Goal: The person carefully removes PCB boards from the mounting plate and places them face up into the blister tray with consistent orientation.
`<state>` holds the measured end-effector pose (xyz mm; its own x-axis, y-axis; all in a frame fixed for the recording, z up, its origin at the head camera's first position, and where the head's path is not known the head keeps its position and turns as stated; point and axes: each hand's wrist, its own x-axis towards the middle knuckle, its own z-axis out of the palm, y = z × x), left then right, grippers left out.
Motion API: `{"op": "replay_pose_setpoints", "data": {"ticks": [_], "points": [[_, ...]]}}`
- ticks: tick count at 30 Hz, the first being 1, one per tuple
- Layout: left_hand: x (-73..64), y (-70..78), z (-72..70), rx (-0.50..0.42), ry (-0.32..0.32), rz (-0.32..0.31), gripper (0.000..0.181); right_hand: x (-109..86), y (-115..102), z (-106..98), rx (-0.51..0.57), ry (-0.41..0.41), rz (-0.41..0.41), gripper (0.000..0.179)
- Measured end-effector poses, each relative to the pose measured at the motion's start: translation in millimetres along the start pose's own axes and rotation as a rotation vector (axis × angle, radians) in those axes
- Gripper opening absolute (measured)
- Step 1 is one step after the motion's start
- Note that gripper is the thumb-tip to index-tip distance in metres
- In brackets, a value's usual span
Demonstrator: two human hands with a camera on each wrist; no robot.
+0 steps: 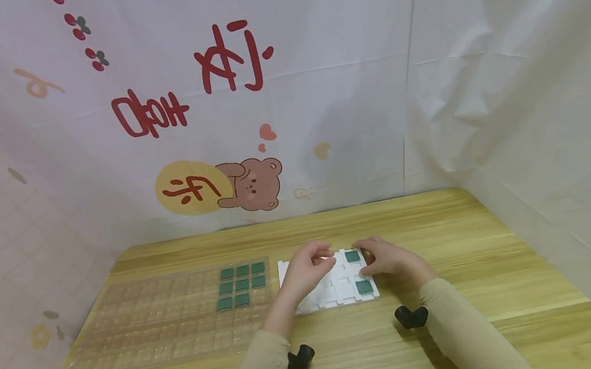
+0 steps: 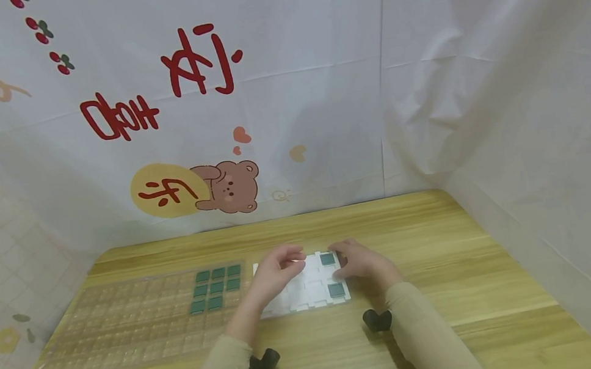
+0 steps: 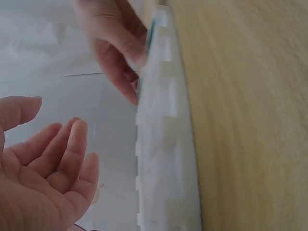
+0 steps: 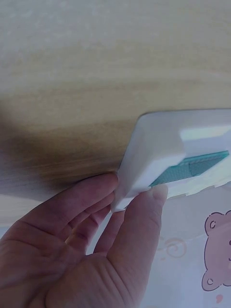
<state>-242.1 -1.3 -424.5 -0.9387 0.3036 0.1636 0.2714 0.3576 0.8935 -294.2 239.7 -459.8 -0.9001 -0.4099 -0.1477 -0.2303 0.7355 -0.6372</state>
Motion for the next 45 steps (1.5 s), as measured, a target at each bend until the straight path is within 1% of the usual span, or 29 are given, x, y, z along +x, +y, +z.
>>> {"op": "replay_pose_setpoints", "data": {"ticks": [2, 5, 9, 14, 17, 19, 22, 25, 29, 34, 39, 45], "points": [[3.9, -1.2, 5.5, 0.057, -0.008, 0.000, 0.034, 0.5, 1, 0, -0.001, -0.001, -0.004, 0.068], [10.3, -1.8, 14.4, 0.176, -0.019, 0.000, 0.036, 0.8, 2, 0, 0.001, -0.002, -0.012, 0.068], [18.9, -0.3, 24.8, 0.368, -0.029, 0.017, 0.040, 1.3, 4, 1, 0.006, -0.003, -0.021, 0.068], [27.9, 5.5, 34.7, 0.596, -0.022, 0.041, 0.040, 1.3, 5, 1, 0.015, -0.008, -0.037, 0.068], [32.9, 5.6, 41.4, 0.705, -0.015, 0.049, 0.042, 0.6, 4, 0, 0.020, -0.010, -0.051, 0.068], [36.3, 4.1, 46.1, 0.759, -0.008, 0.056, 0.043, 0.2, 4, -1, 0.023, -0.010, -0.059, 0.068], [40.2, 2.6, 51.8, 0.809, -0.002, 0.056, 0.043, -0.1, 4, -1, 0.028, -0.013, -0.060, 0.068], [43.4, 2.2, 56.2, 0.829, 0.002, 0.051, 0.043, 0.4, 4, -2, 0.016, -0.014, -0.074, 0.067], [46.7, 1.8, 61.0, 0.851, -0.009, 0.021, 0.043, 1.1, 5, -2, 0.003, -0.008, -0.095, 0.066], [51.1, 0.9, 65.5, 0.901, -0.020, -0.021, 0.039, 0.5, 5, -2, 0.003, -0.007, -0.099, 0.067], [55.4, 2.7, 68.6, 0.921, -0.033, -0.043, 0.034, -0.5, 3, -2, 0.013, -0.011, -0.105, 0.067], [59.5, 2.7, 72.6, 0.941, -0.054, -0.067, 0.029, 0.2, 4, -3, -0.016, -0.007, -0.123, 0.067]]}}
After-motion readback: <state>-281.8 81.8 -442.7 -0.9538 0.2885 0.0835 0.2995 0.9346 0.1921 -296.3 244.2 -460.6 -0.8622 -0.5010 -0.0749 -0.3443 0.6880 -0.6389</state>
